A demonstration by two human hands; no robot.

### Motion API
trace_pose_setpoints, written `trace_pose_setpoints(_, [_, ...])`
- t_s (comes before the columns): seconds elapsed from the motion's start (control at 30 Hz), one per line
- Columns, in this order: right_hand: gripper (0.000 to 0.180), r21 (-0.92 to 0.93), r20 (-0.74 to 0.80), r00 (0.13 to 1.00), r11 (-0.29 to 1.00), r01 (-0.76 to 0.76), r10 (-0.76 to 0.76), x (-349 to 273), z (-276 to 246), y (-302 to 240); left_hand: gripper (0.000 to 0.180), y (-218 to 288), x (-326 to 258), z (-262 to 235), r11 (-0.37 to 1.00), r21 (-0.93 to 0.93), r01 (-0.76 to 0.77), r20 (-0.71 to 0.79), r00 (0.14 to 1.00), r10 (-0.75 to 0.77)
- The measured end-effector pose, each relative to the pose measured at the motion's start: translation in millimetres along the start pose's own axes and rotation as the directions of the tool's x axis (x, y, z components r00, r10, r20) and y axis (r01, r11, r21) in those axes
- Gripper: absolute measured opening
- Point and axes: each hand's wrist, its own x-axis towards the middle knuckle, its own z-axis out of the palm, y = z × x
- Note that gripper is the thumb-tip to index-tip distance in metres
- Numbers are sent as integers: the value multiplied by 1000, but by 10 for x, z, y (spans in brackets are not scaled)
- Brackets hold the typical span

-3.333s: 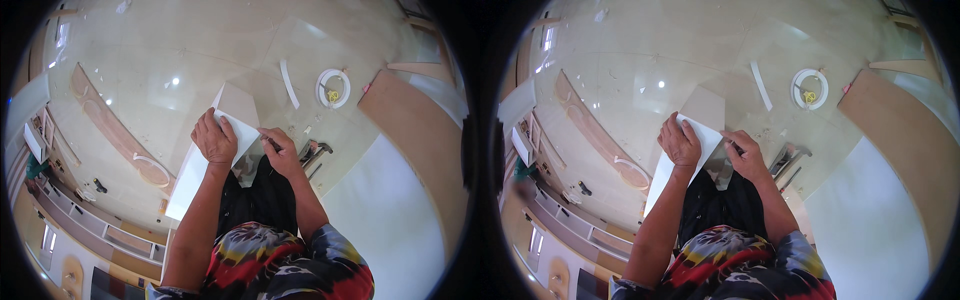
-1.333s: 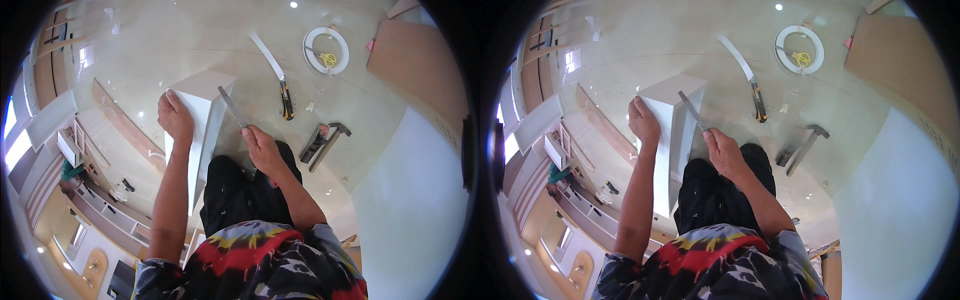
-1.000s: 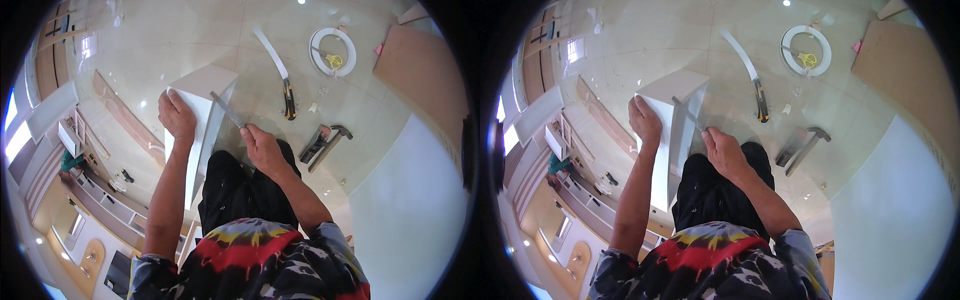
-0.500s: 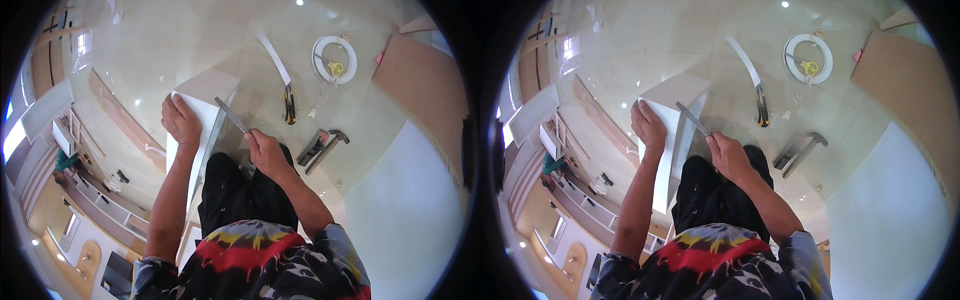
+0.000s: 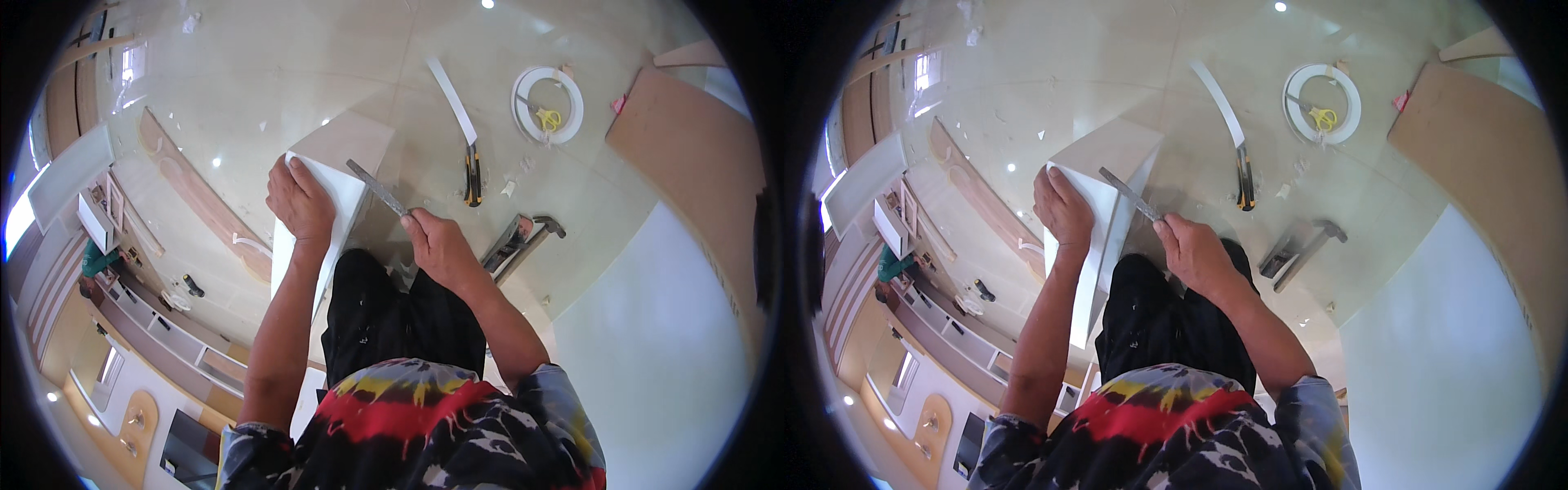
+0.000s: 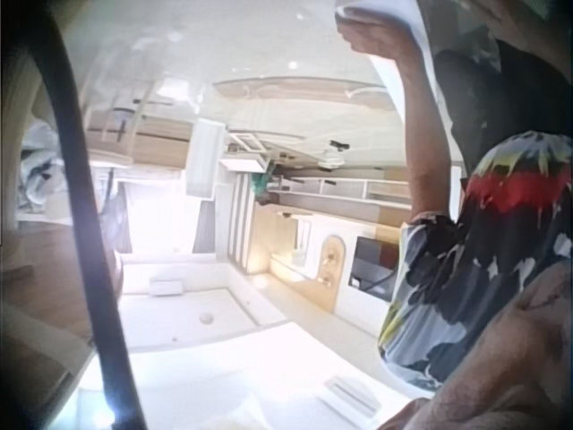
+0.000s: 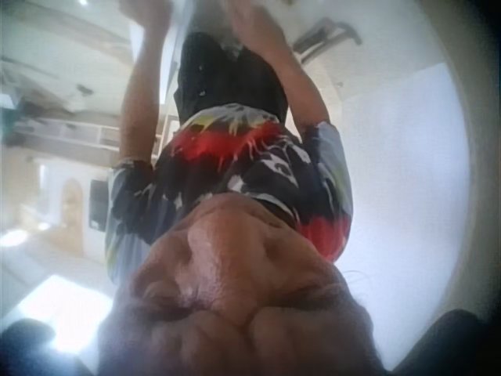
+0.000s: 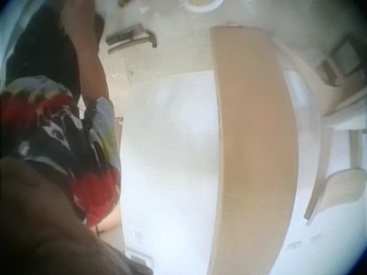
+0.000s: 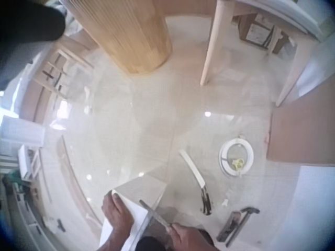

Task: The person kneels on the floor and uses a utility knife to cut away protective film from a white rectangular furniture panel. They then use a metal file to smooth the edges of the panel and continue removing film from the sides.

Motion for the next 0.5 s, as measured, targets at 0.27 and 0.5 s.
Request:
trace_pose_setpoints(0.27, [27, -140, -33, 999, 990, 26, -31, 39, 106, -99, 44, 22, 15, -17, 1000, 10, -14, -2, 1000, 14])
trace_pose_setpoints(0.5, [30, -80, -47, 998, 996, 42, -46, 327, 23, -167, 44, 14, 93, 1, 999, -9, -47, -1, 999, 47])
